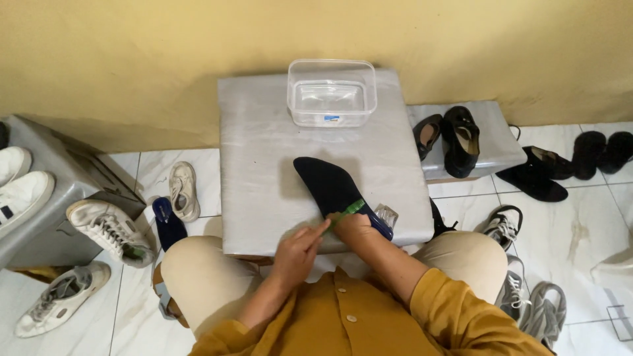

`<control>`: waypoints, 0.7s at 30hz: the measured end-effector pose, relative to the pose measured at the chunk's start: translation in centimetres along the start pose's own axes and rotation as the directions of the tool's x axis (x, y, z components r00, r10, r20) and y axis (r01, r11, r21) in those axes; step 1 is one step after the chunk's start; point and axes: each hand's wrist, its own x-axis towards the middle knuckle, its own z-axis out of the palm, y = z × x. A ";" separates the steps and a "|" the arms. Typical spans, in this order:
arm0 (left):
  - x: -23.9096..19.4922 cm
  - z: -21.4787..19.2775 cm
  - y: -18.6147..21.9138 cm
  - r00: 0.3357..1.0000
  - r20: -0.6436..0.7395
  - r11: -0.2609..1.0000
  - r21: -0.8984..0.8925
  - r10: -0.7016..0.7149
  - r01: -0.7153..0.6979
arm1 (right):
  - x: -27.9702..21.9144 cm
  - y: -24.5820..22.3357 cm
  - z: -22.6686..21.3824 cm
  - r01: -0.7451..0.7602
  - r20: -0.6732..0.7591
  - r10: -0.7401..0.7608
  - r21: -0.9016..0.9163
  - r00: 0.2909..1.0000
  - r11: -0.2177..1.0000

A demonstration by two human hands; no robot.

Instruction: The person scrubs a dark blue high-heeled shoe with a green toothbrush, repeatedly dipping the brush into a container of water. The person holds the shoe steady with one hand while scrubbing the upper surface and heel area.

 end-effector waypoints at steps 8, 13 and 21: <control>1.6 -1.3 -2.6 0.979 -0.179 0.993 0.048 -0.098 0.108 | -0.7 0.3 -11.0 -0.091 0.057 0.087 0.087 0.995 0.992; -0.3 0.6 -0.2 0.996 -0.053 0.998 0.020 0.067 -0.066 | -0.1 0.3 -6.9 -0.120 0.149 0.094 0.179 0.984 0.976; 2.1 -1.9 -0.2 0.979 -0.204 0.977 0.203 -0.028 0.070 | -1.3 0.2 -10.8 -0.064 -0.048 0.065 0.030 0.997 0.998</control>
